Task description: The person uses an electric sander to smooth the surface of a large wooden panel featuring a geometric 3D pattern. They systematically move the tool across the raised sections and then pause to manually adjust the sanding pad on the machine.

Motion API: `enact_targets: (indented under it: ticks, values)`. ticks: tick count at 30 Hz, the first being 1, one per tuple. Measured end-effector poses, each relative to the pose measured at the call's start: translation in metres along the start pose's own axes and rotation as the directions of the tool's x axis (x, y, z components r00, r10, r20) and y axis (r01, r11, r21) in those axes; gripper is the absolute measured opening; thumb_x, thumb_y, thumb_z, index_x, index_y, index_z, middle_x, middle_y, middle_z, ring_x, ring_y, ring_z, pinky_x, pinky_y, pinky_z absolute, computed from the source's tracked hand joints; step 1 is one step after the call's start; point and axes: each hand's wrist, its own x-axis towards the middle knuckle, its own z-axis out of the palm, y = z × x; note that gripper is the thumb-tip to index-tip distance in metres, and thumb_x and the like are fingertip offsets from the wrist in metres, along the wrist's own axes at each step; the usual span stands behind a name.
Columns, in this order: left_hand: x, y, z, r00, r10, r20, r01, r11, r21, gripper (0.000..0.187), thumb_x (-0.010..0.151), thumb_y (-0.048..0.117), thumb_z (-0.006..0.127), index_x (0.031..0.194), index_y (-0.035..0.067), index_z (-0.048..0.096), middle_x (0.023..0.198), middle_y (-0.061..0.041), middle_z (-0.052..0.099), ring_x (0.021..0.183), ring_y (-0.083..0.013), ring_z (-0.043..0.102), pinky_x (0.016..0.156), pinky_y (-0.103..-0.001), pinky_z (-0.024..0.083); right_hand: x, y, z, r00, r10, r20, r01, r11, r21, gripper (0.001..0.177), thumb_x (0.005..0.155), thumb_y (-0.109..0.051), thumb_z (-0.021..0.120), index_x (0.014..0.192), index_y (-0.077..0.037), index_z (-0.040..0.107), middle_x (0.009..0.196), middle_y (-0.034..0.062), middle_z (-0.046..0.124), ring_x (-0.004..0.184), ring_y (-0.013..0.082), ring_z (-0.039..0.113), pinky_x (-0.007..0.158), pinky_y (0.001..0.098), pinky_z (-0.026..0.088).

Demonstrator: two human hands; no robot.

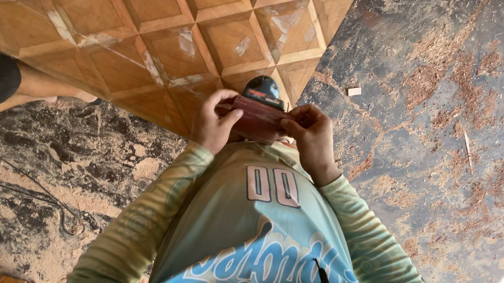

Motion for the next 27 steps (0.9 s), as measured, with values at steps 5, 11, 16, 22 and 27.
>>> enact_targets:
  ticks: [5, 11, 16, 22, 27]
  values:
    - [-0.020, -0.003, -0.010, 0.997, -0.019, -0.078, 0.017, 0.999, -0.028, 0.027, 0.088, 0.005, 0.075, 0.114, 0.001, 0.066, 0.105, -0.008, 0.072, 0.091, -0.0171, 0.070, 0.079, -0.031, 0.059, -0.008, -0.009, 0.006, 0.994, -0.075, 0.077, 0.078, 0.997, -0.028, 0.016, 0.086, 0.010, 0.072, 0.092, 0.002, 0.059, 0.086, 0.0127, 0.070, 0.076, 0.0181, 0.073, 0.072, 0.0323, 0.065]
    - [0.008, -0.009, -0.004, 0.999, 0.028, 0.022, -0.027, 0.998, -0.050, 0.018, 0.095, 0.012, 0.074, 0.106, -0.001, 0.069, 0.094, -0.005, 0.073, 0.078, -0.0131, 0.068, 0.070, -0.028, 0.058, 0.025, -0.027, -0.005, 0.979, -0.107, 0.171, 0.087, 0.989, 0.118, 0.017, 0.089, 0.013, 0.068, 0.095, -0.001, 0.060, 0.090, 0.0121, 0.069, 0.078, 0.0188, 0.072, 0.074, 0.0338, 0.065]
    - [0.025, 0.002, 0.000, 0.993, 0.083, 0.082, -0.065, 0.977, -0.204, 0.021, 0.102, 0.015, 0.066, 0.115, -0.001, 0.070, 0.104, -0.005, 0.075, 0.091, -0.0087, 0.068, 0.083, -0.025, 0.056, 0.027, -0.028, -0.005, 0.964, -0.195, 0.183, 0.168, 0.974, 0.155, 0.019, 0.089, 0.015, 0.068, 0.095, -0.001, 0.059, 0.093, 0.0101, 0.069, 0.080, 0.0172, 0.069, 0.072, 0.0311, 0.061]
    - [0.014, 0.013, -0.002, 0.973, 0.038, 0.229, 0.046, 0.936, -0.350, 0.018, 0.101, 0.011, 0.064, 0.112, 0.000, 0.074, 0.102, -0.004, 0.077, 0.092, -0.0095, 0.071, 0.086, -0.027, 0.059, -0.001, -0.043, -0.013, 0.910, -0.020, 0.413, 0.058, 0.995, -0.082, 0.015, 0.089, 0.006, 0.077, 0.092, -0.003, 0.065, 0.089, 0.0053, 0.068, 0.080, 0.0103, 0.063, 0.072, 0.0242, 0.053]
    - [0.006, 0.019, 0.009, 0.966, 0.134, 0.222, -0.108, 0.986, -0.123, 0.015, 0.100, 0.010, 0.068, 0.109, -0.001, 0.074, 0.098, -0.007, 0.076, 0.089, -0.0120, 0.070, 0.080, -0.028, 0.057, 0.003, -0.057, 0.000, 0.892, -0.026, 0.451, 0.145, 0.962, -0.232, 0.012, 0.090, 0.000, 0.073, 0.102, -0.001, 0.069, 0.090, -0.0006, 0.069, 0.082, 0.0063, 0.061, 0.073, 0.0230, 0.052]
